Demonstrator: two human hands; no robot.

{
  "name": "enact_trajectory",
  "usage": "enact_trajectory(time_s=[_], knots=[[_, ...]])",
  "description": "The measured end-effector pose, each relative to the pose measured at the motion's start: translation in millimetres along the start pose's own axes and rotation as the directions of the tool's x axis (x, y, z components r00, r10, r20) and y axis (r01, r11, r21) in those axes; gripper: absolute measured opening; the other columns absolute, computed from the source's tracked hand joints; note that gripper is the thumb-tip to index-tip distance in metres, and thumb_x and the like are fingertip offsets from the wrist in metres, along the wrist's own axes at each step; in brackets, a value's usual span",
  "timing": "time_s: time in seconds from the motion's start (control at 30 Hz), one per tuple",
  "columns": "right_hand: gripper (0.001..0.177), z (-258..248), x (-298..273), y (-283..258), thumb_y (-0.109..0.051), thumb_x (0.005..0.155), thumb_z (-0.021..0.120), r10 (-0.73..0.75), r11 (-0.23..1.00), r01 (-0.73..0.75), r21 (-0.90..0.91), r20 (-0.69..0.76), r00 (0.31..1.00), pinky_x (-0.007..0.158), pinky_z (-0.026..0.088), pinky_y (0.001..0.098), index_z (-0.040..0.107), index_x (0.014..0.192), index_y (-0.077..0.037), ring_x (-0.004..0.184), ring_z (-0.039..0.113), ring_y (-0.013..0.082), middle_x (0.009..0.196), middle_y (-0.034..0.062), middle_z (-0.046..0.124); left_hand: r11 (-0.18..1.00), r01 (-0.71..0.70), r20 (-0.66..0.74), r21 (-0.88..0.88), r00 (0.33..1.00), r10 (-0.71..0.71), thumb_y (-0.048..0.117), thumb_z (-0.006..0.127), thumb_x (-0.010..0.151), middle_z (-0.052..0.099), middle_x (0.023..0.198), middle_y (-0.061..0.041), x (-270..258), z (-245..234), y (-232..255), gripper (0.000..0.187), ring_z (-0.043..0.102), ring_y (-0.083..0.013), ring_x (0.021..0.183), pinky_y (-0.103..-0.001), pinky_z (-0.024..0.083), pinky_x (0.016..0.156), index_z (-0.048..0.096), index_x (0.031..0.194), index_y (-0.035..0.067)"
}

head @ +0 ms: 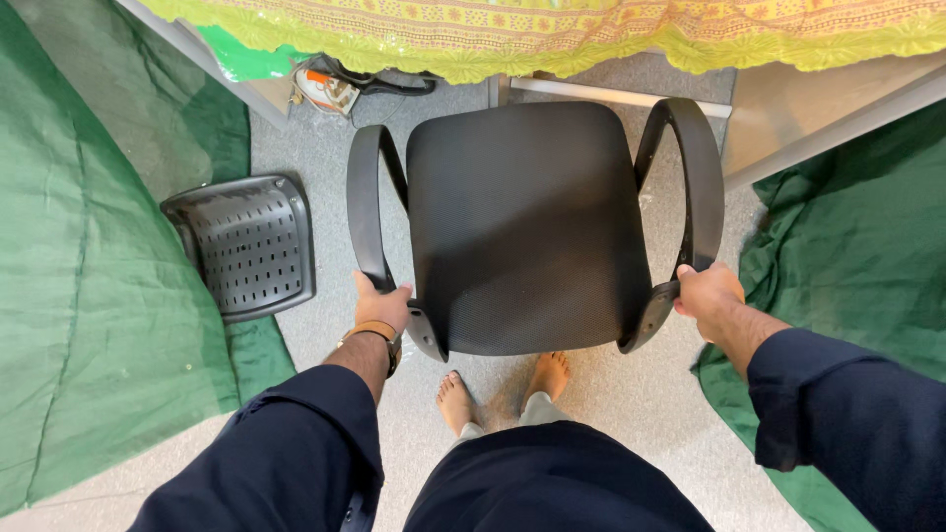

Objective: The person uses a screwdriver to tighten screws on the underside of an office chair, securing the armrests and a footrest bracket. They then flip the chair upright and attach a plastic footrest tray to the front.

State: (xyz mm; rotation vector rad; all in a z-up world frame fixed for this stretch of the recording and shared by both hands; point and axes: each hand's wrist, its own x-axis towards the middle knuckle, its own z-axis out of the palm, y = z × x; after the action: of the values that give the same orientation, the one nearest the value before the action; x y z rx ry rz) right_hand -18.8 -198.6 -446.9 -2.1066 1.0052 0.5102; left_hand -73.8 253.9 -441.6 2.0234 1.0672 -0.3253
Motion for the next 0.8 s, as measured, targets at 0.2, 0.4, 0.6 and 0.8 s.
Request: enact_trajectory(time_s=[0.2,0.4,0.6,0.8], knots=[[0.034,7.7,15.2,1.7,-0.024,0.102,0.064,0.051,0.984,-0.06,0.17,0.056,0.997,0.065,0.06,0.0376,0.061,0.117,0.007,0.076,0.074,0.0299,0.101,0.0182,0.071,0.906,0.209,0.151,-0.368,0.975,-0.163,0.024,0.068,0.087,0.063,0.137,-0.018,-1.0,-7.8,19.1,0.101,0.065,-0.0421,0.122,-0.053,0.054,0.099,0.006,0.167,0.022],[0.029,8.1,25.7,-0.6,-0.021,0.102,0.062,0.031,0.98,-0.054,0.19,0.125,0.992,0.066,0.06,0.0364,0.061,0.117,0.004,0.078,0.074,0.0291,0.102,0.0175,0.071,0.866,0.118,0.167,-0.487,0.985,-0.041,0.025,0.07,0.089,0.043,0.157,-0.013,7.6,-10.3,35.7,0.106,0.05,-0.031,0.137,-0.048,0.045,0.108,-0.005,0.164,0.026],[0.029,11.7,28.0,-10.2,-0.023,0.102,0.063,-0.032,0.972,-0.002,0.234,0.139,0.99,0.065,0.061,0.0364,0.061,0.116,0.003,0.078,0.074,0.0283,0.102,0.0161,0.071,0.761,0.224,0.296,-0.609,0.954,-0.044,0.025,0.064,0.096,0.012,0.17,-0.014,27.9,-15.1,52.5,0.104,0.019,-0.0338,0.155,-0.049,0.019,0.125,-0.015,0.162,0.034],[0.029,14.3,42.7,-20.5,-0.021,0.101,0.064,-0.05,0.967,0.008,0.255,0.158,0.986,0.063,0.062,0.0363,0.06,0.114,0.004,0.077,0.075,0.0286,0.103,0.0177,0.07,0.775,0.189,0.324,-0.603,0.946,0.021,0.029,0.062,0.095,0.017,0.171,-0.011,44.4,-23.3,74.5,0.1,0.022,-0.0344,0.156,-0.05,0.021,0.124,-0.012,0.162,0.033]])
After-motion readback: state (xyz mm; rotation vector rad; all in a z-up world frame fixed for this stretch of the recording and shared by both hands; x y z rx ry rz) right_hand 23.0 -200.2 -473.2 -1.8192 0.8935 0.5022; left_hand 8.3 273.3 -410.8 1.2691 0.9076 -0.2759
